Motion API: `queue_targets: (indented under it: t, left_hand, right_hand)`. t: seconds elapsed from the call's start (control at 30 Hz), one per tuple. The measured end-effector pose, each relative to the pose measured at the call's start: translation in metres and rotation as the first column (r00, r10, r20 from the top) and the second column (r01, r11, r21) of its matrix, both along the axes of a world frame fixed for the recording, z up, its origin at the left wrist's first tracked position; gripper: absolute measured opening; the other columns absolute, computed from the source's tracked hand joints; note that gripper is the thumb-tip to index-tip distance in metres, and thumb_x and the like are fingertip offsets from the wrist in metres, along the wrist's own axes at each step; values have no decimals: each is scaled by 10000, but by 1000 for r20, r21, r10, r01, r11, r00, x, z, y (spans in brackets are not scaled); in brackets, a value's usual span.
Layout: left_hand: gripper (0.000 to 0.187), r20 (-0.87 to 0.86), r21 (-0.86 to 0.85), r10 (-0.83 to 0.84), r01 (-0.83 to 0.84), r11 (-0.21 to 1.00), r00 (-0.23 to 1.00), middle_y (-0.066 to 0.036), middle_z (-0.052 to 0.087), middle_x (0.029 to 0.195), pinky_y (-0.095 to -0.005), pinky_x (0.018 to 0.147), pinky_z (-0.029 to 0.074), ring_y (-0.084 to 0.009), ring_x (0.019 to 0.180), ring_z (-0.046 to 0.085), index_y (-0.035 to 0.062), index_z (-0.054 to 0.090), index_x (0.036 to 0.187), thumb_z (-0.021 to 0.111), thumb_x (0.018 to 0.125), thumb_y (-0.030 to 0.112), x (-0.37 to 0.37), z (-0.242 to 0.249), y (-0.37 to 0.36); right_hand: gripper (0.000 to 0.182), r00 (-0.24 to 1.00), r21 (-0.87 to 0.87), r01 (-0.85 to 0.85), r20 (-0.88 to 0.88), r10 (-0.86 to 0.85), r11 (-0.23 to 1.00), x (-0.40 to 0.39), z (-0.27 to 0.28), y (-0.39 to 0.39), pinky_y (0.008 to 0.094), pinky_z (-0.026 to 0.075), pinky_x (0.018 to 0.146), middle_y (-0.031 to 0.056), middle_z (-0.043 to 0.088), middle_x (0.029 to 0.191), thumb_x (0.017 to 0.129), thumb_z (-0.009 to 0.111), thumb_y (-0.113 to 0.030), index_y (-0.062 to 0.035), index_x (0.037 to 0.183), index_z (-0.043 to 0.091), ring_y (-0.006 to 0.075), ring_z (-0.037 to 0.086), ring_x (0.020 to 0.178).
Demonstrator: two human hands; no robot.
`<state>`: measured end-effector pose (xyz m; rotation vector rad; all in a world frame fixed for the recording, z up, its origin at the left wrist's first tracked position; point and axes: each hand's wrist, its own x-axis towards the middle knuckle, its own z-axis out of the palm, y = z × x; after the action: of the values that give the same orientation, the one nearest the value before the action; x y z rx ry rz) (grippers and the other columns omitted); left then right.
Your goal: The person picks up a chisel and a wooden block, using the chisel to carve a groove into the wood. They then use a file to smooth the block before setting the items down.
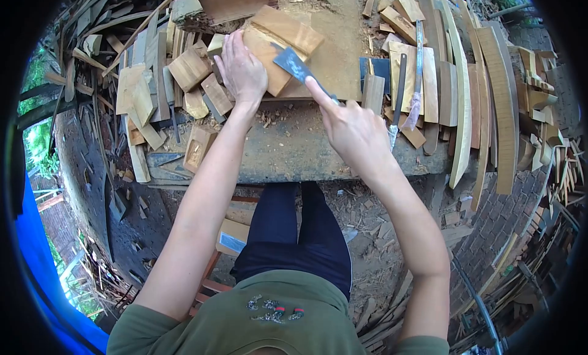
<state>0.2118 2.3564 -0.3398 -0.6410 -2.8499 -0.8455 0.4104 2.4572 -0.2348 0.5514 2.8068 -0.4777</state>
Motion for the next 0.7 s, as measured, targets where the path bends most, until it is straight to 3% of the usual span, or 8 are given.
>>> queue_targets:
  t: [0.13,0.2,0.27,0.43,0.53,0.7]
  left_hand:
    - [472,-18,-17,10,-11,1000,1000,-91,440,1466,-529,1205,109,-241,1450,289,60,433,1393,447,922,94,1,4,1]
    - [463,-1,-29,0,0,1000,1000,-94,444,1460,-535,1202,113,-238,1447,294,69,438,1389,448,927,96,0,3,2]
    - [399,-53,0,4,-4,1000,999,-67,464,1440,-577,1168,170,-243,1405,361,129,463,1362,429,964,116,0,-1,2]
    - [398,-31,11,13,-13,1000,999,-63,470,1445,-577,1173,154,-230,1420,346,137,470,1367,422,972,123,1,1,3]
    - [399,-27,-55,-12,11,998,1000,-64,472,1448,-574,1176,145,-231,1427,338,138,472,1371,420,976,124,-1,2,5]
    - [404,-58,-54,-39,36,998,998,-61,475,1445,-570,1179,136,-228,1438,318,135,469,1374,422,974,113,-3,-2,3]
  right_hand:
    - [522,998,79,-31,-52,36,996,2,-3,9,448,553,509,185,617,695,1023,455,-302,-375,1515,297,334,671,596]
    - [542,1000,4,-22,19,22,1000,11,-1,16,457,539,532,172,588,673,1021,471,-276,-399,1517,290,327,644,570]
    - [547,999,29,-48,-19,48,998,1,-7,20,455,538,526,166,591,673,1020,475,-274,-395,1519,286,323,642,566]
    - [563,995,99,-70,-68,77,993,6,-11,24,446,529,513,156,591,669,1013,487,-258,-373,1525,284,312,633,551]
    - [523,996,9,-79,-49,79,997,14,-8,29,444,537,480,178,619,687,1017,470,-289,-367,1510,315,335,659,572]
    - [548,977,-47,-72,-205,61,996,-35,-30,25,447,540,511,180,618,690,991,506,-239,-357,1500,342,352,649,575]
